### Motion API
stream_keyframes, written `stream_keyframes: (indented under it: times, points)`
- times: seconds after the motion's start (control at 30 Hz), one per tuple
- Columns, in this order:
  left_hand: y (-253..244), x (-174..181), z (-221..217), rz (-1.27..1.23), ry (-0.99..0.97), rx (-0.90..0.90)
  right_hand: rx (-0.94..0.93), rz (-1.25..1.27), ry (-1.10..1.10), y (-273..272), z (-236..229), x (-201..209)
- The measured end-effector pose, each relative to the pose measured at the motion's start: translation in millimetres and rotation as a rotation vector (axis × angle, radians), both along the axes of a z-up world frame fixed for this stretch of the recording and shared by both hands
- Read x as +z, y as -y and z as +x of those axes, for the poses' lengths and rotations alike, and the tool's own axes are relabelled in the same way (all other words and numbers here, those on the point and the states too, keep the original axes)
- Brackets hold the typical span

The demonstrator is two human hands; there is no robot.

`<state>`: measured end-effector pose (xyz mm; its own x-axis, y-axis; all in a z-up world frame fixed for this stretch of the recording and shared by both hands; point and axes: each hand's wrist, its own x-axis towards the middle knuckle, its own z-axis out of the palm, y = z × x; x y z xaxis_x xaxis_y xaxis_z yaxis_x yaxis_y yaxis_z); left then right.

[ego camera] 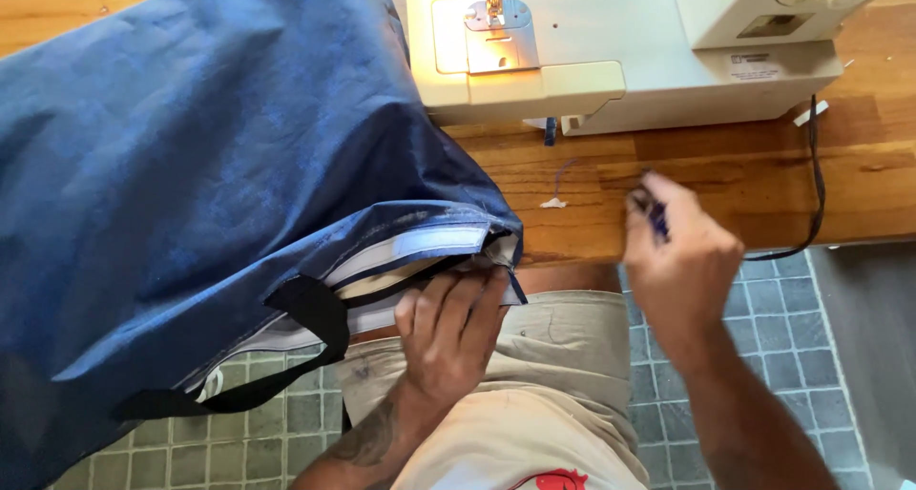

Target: Sewing a blue bag using a sewing machine and trimming threads with snips

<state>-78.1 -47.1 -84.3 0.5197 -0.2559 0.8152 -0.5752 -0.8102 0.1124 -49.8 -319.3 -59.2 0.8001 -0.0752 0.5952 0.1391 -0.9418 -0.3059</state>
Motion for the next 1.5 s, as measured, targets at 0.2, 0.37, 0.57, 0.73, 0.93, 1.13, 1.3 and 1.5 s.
stream_keyframes:
  times: [0.2,0.37,0.57,0.73,0.93,1.13,1.3,1.5]
  points:
    - [-1.6,0.2,-2.2,-0.019,-0.031,-0.035,0.213,0.784,-0.456,-81.7,-36.2,14.0]
    - [-10.3,1.3,-1.9,-0.004,-0.099,-0.110,0.092,0.827,-0.426,-103.7,-33.1,9.4]
    - [-25.8,50.0,7.2,-0.100,-0.063,-0.261,0.119,0.431,-0.022,-107.9,-27.9,-30.8]
    - [-36.2,85.4,35.4,0.087,-0.024,-0.018,0.054,0.294,0.188,-122.3,-21.6,-45.6]
    - [-37.4,72.3,54.9,0.167,0.444,-0.243,-0.036,0.304,0.236,-122.2,-14.1,-64.1]
    - [-34.1,49.9,54.8,0.085,0.464,-0.279,-0.064,0.576,0.175,-122.9,-19.6,-57.4]
    - [-27.3,48.1,54.9,-0.054,0.469,-0.259,0.055,0.727,0.101,-116.0,-25.2,-57.5]
    - [-28.9,41.8,55.0,-0.098,0.498,-0.237,0.216,0.696,0.163,-111.8,-31.8,-8.5]
